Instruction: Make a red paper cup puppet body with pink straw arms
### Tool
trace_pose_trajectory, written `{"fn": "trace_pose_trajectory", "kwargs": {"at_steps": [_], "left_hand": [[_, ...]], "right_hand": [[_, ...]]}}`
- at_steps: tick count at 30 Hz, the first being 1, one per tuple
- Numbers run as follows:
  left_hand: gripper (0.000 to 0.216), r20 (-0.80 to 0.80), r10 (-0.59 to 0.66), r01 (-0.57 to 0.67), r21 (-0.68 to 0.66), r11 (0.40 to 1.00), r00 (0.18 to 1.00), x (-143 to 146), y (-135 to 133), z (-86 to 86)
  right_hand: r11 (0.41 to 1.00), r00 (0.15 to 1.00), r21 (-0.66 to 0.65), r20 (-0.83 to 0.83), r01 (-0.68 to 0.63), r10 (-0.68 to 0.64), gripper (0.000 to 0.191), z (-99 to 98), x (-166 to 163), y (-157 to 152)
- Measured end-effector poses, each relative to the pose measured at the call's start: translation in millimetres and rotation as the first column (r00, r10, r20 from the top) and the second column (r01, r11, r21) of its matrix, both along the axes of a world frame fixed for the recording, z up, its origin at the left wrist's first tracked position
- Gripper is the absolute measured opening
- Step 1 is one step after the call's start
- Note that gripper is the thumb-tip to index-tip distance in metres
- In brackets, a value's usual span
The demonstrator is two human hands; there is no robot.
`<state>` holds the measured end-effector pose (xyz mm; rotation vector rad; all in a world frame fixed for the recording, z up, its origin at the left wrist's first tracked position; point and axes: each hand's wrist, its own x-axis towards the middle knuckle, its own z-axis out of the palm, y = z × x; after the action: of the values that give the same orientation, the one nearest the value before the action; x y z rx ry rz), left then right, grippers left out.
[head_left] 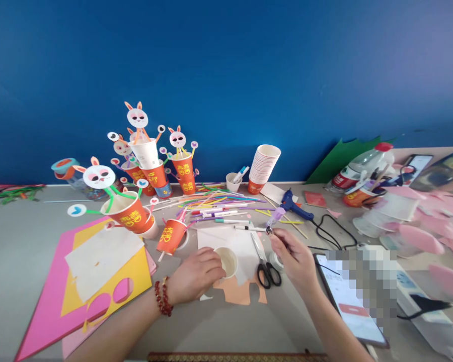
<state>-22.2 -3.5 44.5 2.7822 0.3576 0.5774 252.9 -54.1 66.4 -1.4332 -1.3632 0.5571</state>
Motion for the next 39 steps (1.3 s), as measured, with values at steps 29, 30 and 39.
{"fn": "trace_pose_trajectory", "kwargs": {"at_steps": [29, 30, 39], "left_hand": [[0.020, -0.020, 0.001, -0.001, -0.011, 1.000, 1.000, 1, -2, 2.7], [0.020, -0.019, 0.001, -0.001, -0.009, 1.000, 1.000, 1, -1, 3.5], [0.023, -0.027, 0.022, -0.022, 0.009, 1.000, 0.999, 0, -5, 9.5]], "right_hand": [[0.997, 0.950, -0.024, 0.308, 0.069, -0.059, 0.029, -5.5, 9, 3], [0.998, 0.947, -0.022, 0.315, 0.065, -0.055, 0.029, -6.7, 9, 4], [0.982, 0.928, -0.162, 0.342, -0.094, 0.146, 0.033, -9.5, 2, 4]]}}
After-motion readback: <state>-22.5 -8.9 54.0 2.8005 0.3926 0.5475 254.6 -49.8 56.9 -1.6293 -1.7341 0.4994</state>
